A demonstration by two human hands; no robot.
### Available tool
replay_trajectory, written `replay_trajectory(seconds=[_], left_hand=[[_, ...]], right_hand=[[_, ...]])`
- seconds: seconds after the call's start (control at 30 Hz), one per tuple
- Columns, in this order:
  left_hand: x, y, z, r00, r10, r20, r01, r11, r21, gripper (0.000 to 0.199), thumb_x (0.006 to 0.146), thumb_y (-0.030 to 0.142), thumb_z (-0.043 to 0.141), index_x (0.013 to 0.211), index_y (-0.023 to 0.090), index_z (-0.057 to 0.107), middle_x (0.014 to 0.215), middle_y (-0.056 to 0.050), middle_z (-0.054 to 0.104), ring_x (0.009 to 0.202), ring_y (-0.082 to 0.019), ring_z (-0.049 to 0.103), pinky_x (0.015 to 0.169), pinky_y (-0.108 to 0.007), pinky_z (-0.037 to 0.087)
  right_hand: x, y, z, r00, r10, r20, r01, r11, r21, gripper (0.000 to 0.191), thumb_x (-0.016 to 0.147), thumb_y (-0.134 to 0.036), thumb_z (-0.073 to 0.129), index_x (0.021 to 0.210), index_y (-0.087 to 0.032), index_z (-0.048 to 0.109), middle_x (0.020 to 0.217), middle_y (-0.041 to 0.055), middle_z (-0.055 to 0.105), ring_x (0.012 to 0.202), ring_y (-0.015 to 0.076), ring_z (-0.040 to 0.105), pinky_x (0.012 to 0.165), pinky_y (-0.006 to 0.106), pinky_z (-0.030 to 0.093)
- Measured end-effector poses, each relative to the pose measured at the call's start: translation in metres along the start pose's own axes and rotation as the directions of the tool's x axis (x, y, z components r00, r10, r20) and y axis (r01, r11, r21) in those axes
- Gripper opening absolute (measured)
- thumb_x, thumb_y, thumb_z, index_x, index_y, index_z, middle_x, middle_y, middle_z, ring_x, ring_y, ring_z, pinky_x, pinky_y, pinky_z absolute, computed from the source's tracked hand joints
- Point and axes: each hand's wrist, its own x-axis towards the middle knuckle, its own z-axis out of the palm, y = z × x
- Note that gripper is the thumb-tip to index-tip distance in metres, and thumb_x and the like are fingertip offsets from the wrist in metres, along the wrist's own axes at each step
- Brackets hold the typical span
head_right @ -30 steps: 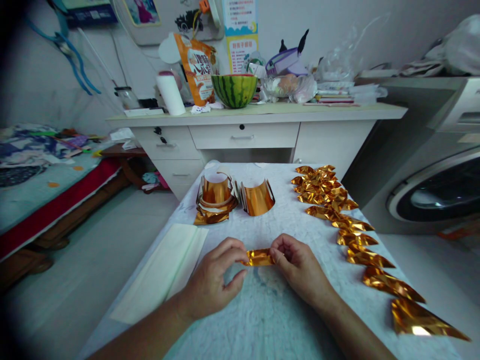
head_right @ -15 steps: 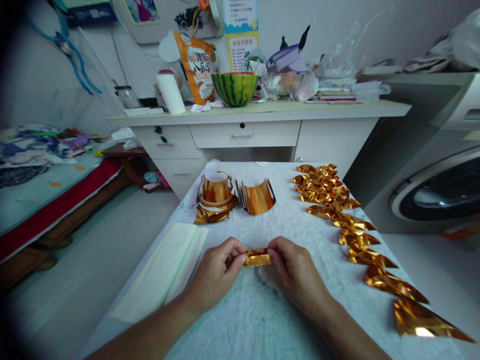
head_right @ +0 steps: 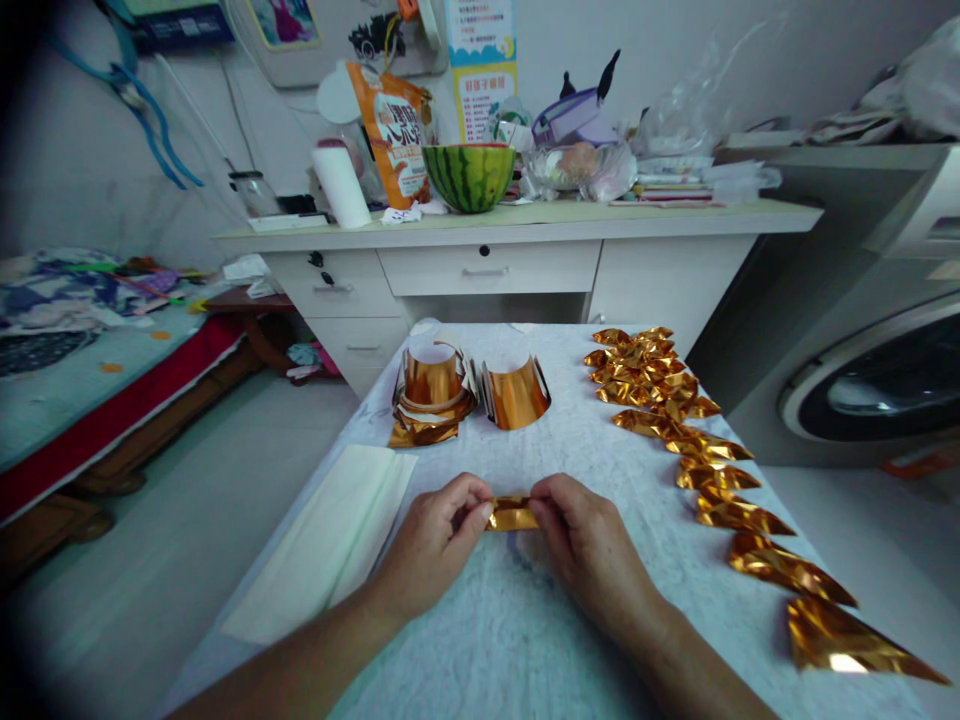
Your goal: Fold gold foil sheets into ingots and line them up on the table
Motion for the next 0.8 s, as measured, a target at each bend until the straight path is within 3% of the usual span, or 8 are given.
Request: replay_trajectory(seconds=[0.23, 0.8], left_hand=[[-0.0003, -0.0002, -0.0002, 0.999, 0.023, -0.036, -0.020, 0.996, 0.092, 0.013, 0.091, 0.019, 0.047, 0.084, 0.020, 0.058, 0.072, 0.003, 0.065, 0.067, -0.013, 0.061, 0.061, -0.021, 0.038], [0.0002, -0.0036, 0.0011, 0.992, 0.125, -0.021, -0.121, 0.983, 0.137, 0.016, 0.095, 0.017, 0.043, 0.087, 0.020, 0.055, 0.079, 0.001, 0.064, 0.075, -0.015, 0.062, 0.067, -0.023, 0.042]], right_hand=[[0.0003, -0.0014, 0.0004, 0.995, 0.072, 0.076, -0.072, 0.997, -0.010, 0.016, 0.096, -0.029, 0.042, 0.089, -0.021, 0.055, 0.061, -0.0040, 0.059, 0.051, 0.0127, 0.054, 0.051, 0.023, 0.038], [-0.0013, -0.0029, 0.0032, 0.992, 0.046, 0.116, -0.047, 0.999, 0.009, 0.018, 0.098, -0.028, 0.038, 0.088, -0.022, 0.051, 0.063, -0.0037, 0.058, 0.053, 0.0122, 0.055, 0.051, 0.022, 0.037]])
